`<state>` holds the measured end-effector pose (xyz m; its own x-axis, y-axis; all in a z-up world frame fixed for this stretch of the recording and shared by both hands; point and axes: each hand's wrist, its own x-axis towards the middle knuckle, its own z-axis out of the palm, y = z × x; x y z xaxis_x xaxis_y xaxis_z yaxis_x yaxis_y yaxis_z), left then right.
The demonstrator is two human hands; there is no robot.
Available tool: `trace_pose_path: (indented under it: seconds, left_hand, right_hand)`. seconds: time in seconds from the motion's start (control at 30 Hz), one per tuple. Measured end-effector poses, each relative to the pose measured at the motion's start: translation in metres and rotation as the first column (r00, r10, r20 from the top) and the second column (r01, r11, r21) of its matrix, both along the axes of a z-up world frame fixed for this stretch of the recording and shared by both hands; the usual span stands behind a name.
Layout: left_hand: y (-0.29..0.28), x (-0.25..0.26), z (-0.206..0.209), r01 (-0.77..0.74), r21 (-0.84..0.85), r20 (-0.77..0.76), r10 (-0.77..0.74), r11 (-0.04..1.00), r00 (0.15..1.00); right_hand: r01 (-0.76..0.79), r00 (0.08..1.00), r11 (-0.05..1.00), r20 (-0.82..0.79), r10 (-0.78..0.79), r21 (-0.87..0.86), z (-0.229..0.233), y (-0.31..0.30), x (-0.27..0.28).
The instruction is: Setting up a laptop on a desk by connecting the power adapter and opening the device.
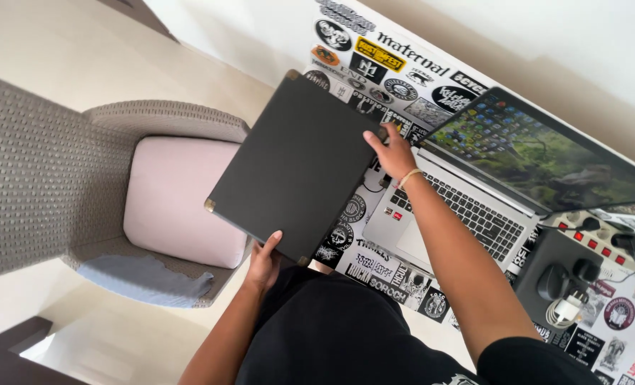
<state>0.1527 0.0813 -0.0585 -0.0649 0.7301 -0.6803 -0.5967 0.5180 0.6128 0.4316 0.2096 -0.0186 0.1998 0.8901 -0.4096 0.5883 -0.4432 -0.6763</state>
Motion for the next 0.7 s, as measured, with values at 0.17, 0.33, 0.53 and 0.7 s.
trace_pose_path:
  seconds: [0.17,0.33,0.53,0.7]
  left_hand:
    - [0.004,0.009,-0.016,0.15,-0.031,-0.006,-0.15,0.988,0.989]
    - [0.018,0.018,-0.001,0.186,-0.038,-0.009,-0.186,0.982,0.982]
    - [0.038,0.026,0.042,0.292,-0.108,-0.031,-0.297,0.95,0.954]
    - [0.047,0.026,0.027,0.319,-0.168,-0.043,-0.331,0.933,0.943]
  right_hand:
    - [0.143,0.987,0.989,0.075,-0.145,0.032,-0.012,0.003,0.004]
    - [0.241,0.967,0.968,0.065,-0.245,0.068,-0.017,0.007,0.002]
    - [0.314,0.948,0.939,-0.001,-0.317,0.137,-0.024,0.004,0.004]
    - [0.293,0.956,0.945,-0.017,-0.293,0.143,-0.042,0.006,0.013]
